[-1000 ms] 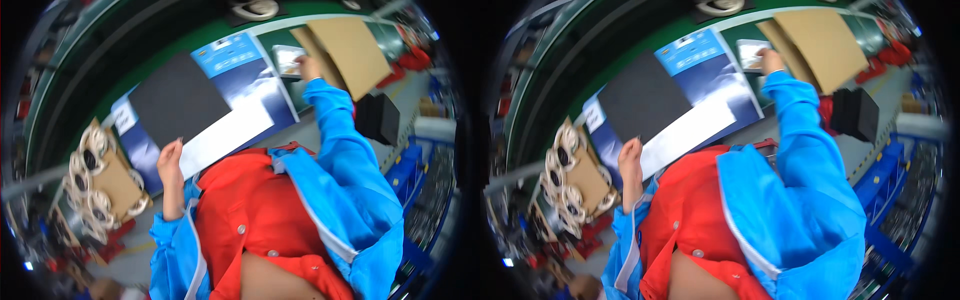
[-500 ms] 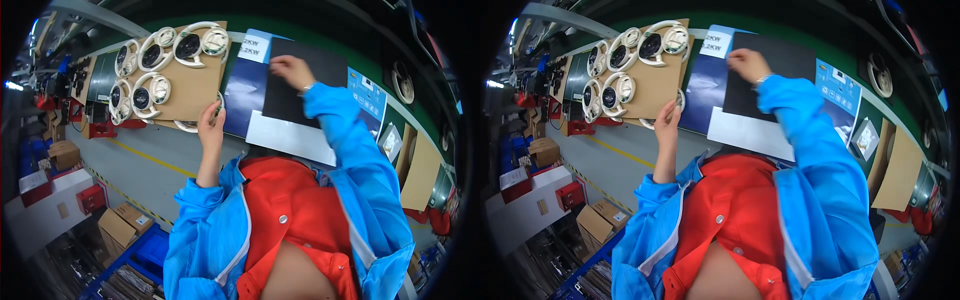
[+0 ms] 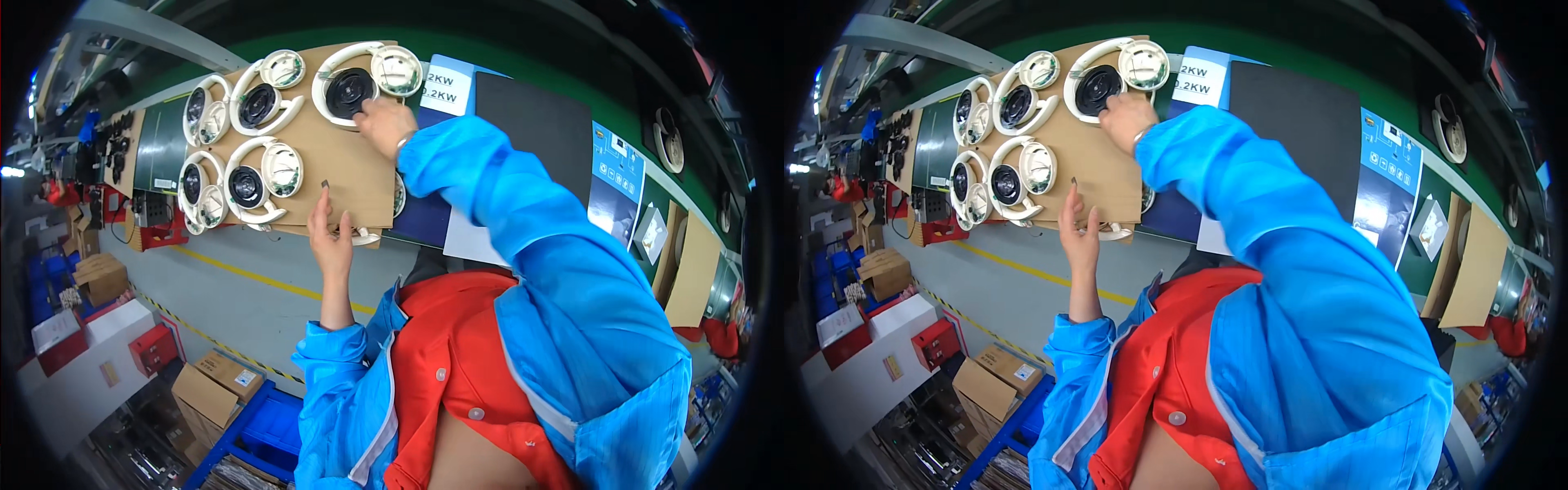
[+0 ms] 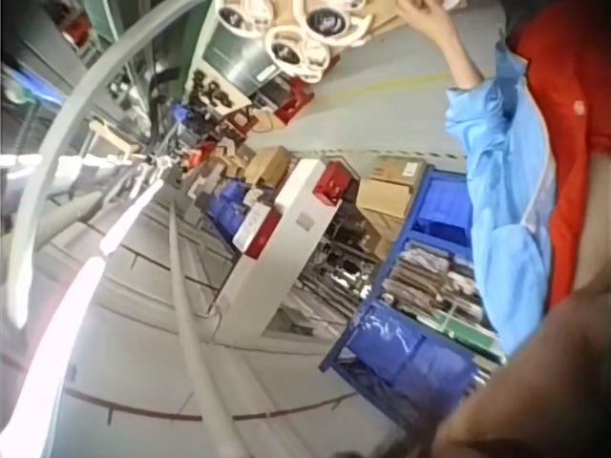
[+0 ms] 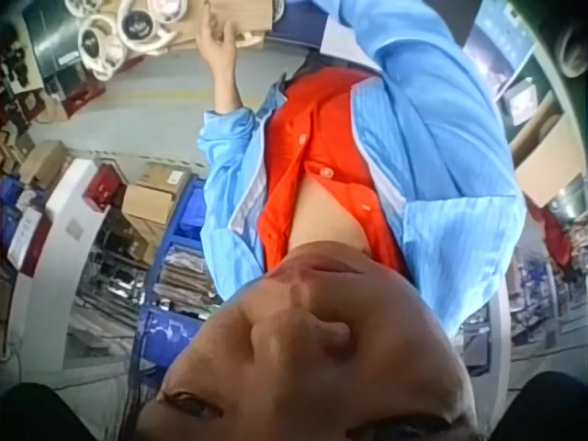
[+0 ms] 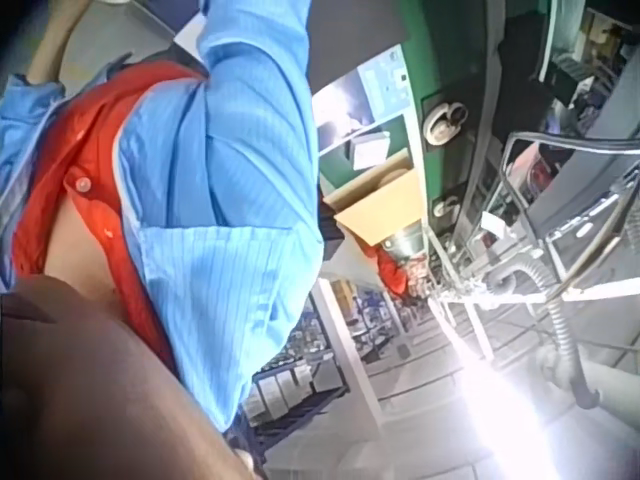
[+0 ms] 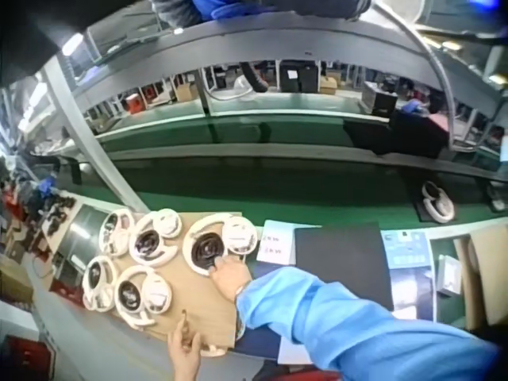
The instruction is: Assembling circular components onto base plates at an industrial workstation.
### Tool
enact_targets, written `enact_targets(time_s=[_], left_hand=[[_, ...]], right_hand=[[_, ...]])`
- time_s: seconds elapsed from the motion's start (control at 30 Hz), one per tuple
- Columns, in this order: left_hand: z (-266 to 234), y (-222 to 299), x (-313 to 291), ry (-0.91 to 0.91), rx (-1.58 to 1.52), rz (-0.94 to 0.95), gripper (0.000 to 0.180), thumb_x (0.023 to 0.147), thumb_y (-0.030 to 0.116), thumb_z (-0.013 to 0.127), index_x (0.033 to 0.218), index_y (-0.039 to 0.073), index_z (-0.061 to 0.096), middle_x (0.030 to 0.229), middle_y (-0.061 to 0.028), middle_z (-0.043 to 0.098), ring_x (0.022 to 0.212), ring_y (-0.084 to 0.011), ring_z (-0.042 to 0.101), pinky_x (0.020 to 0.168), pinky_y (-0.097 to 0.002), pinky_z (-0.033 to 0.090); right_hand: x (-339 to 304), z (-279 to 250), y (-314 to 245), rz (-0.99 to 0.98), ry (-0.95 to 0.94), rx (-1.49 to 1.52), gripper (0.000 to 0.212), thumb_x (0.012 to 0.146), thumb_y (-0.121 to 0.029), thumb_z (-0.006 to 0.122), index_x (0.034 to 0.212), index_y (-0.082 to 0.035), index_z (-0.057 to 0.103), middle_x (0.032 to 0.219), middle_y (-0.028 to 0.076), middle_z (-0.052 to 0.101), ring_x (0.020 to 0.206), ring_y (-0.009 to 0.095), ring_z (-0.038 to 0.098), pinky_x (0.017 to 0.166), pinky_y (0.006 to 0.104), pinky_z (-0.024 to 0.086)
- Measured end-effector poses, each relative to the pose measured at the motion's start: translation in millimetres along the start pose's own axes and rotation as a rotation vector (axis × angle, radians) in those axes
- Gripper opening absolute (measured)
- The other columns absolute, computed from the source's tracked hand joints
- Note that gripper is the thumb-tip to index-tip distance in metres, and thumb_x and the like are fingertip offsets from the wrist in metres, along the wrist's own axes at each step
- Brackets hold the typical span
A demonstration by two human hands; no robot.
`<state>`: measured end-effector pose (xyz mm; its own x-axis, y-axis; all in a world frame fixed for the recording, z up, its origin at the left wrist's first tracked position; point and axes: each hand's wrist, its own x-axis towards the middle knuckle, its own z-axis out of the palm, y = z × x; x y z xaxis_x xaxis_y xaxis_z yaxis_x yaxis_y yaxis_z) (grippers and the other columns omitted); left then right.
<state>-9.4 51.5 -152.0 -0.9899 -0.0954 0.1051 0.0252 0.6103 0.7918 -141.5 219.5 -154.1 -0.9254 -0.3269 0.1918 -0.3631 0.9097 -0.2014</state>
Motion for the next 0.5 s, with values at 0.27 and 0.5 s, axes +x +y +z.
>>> enact_targets(time_s=[0.27, 0.5], left_hand=[[29.3, 60.8, 19.9, -0.126, 0.09, 0.368, 0.058, 0.073, 0.004, 0.058, 0.126, 0.008, 0.034, 0.109, -0.0147, 0.049, 0.091, -0.0284, 0.05, 0.078, -0.0357, 0.042], [136.9, 142.1, 35.4, -0.419, -0.015, 0.823, 0.057, 0.069, 0.004, 0.063, 0.121, 0.009, 0.041, 0.104, -0.0111, 0.053, 0.093, -0.029, 0.05, 0.08, -0.0364, 0.04]], right_hand=[[-136.5, -57.6, 114.0, -0.131, 0.145, 0.066, 0.02, 0.065, -0.012, 0.059, 0.085, -0.016, 0.061, 0.092, -0.005, 0.057, 0.078, 0.016, 0.054, 0.062, 0.0272, 0.047], [-252.9, -100.2, 193.5, -0.183, 0.006, 0.038, 0.023, 0.067, -0.008, 0.051, 0.089, -0.005, 0.059, 0.1, 0.006, 0.056, 0.085, 0.022, 0.054, 0.069, 0.0292, 0.048]])
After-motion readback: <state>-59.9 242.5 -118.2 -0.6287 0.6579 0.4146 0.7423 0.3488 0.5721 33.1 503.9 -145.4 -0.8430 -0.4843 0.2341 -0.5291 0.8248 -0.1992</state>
